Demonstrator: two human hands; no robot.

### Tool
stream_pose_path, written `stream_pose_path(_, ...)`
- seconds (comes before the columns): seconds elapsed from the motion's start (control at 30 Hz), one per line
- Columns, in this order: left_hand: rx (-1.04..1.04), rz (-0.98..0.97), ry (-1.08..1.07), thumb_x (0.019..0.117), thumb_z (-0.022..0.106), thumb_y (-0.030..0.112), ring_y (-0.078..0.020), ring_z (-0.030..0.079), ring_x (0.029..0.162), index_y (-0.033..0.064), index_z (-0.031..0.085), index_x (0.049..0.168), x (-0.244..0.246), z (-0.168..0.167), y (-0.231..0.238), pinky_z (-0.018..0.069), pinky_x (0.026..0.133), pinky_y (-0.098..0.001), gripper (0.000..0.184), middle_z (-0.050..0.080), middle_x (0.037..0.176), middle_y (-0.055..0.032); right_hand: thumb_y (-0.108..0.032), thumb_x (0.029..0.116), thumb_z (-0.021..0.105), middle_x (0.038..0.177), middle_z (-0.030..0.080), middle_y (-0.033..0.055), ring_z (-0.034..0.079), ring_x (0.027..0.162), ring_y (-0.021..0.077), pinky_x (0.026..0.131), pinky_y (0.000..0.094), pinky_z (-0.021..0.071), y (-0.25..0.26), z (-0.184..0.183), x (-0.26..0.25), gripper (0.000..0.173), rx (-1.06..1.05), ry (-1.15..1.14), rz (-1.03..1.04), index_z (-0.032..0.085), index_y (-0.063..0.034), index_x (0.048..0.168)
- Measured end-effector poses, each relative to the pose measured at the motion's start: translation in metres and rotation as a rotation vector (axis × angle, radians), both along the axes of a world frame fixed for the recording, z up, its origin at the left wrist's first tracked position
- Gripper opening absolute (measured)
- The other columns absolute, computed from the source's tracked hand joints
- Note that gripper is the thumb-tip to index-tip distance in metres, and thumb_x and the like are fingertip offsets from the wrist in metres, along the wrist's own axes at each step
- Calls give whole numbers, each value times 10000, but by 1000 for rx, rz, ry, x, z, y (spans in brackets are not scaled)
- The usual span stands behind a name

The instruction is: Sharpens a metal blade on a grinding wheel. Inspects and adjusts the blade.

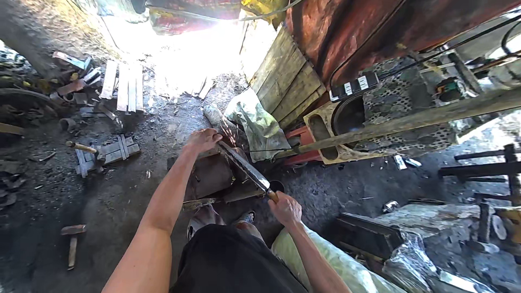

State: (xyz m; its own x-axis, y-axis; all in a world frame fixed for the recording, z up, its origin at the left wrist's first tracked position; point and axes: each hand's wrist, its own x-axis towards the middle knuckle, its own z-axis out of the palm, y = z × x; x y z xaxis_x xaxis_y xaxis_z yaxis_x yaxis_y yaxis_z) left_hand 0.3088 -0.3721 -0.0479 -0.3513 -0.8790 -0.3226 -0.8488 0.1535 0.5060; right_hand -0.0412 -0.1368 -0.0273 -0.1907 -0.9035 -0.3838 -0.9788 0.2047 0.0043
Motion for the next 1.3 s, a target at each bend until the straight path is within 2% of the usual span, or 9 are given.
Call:
stream_pose_path(0.1, -2, 79, -63, 1054, 440, 565, -375, 700, 1004, 134, 712, 1065, 33, 6, -12, 529, 843, -675, 510, 724, 1021, -150, -449, 928, 577, 987, 744, 110, 730, 966, 309, 755, 558, 567, -29, 1, 22, 368, 13, -19, 60, 705, -123, 1042)
stream_pose_path(0.27, 54, 117, -101, 1065, 435, 550, -415, 674, 1061, 93, 702, 1095, 58, 13, -24, 503, 874, -707, 530, 704, 1081, -190, -426, 925, 551, 1008, 735, 101, 722, 985, 292, 766, 528, 564, -47, 3, 36, 363, 13, -46, 125, 680, -107, 1039)
stream_pose_path(0.43, 65, 119, -49, 1061, 453, 542, -417, 685, 1005, 93, 698, 1073, 23, 17, -7, 511, 828, -704, 511, 707, 1032, -193, -455, 927, 570, 979, 741, 101, 730, 957, 297, 742, 537, 571, -20, -2, 10, 368, -3, -21, 69, 697, -124, 1026)
stream_pose_path(0.53, 17, 29, -26, 1055, 451, 555, -379, 688, 1073, 123, 718, 1099, -9, 16, 9, 520, 903, -669, 511, 726, 1076, -156, -432, 922, 596, 975, 742, 111, 729, 949, 313, 741, 559, 569, 11, -5, -16, 347, 19, -31, 10, 700, -116, 1022)
stream_pose_path(0.63, -22, -81, -34, 1052, 432, 565, -328, 702, 1021, 154, 721, 1038, -38, 10, 22, 531, 901, -615, 502, 736, 1003, -111, -414, 909, 622, 896, 731, 122, 730, 876, 330, 705, 563, 567, 43, -7, -35, 328, 28, -35, -43, 701, -105, 986)
stream_pose_path(0.77, -10, -137, -36, 1061, 415, 554, -296, 701, 1021, 183, 720, 1065, -48, 5, 27, 520, 923, -578, 480, 740, 1007, -82, -399, 904, 632, 854, 723, 122, 730, 839, 327, 673, 559, 562, 58, -8, -39, 311, 14, -21, -45, 694, -101, 966)
stream_pose_path(0.93, 5, -5, -18, 1056, 455, 543, -365, 696, 1063, 135, 716, 1131, -8, 10, 4, 530, 895, -658, 490, 731, 1076, -146, -422, 927, 593, 910, 731, 122, 730, 889, 325, 714, 569, 563, 12, 1, 0, 338, 70, -54, -9, 689, -110, 1013)
stream_pose_path(1.1, 62, 92, -76, 1051, 471, 545, -408, 682, 1058, 94, 711, 1114, 48, 14, -30, 507, 881, -710, 514, 711, 1083, -193, -454, 935, 550, 1006, 744, 107, 729, 976, 307, 775, 560, 568, -40, 12, 39, 393, 101, -78, 65, 690, -119, 1086)
stream_pose_path(1.3, 114, 108, -88, 1057, 475, 535, -425, 673, 1028, 61, 701, 1073, 46, 20, -31, 496, 856, -709, 526, 696, 1053, -217, -461, 924, 540, 969, 738, 97, 731, 946, 293, 739, 549, 565, -42, 9, 31, 384, 80, -72, 71, 678, -124, 1041)
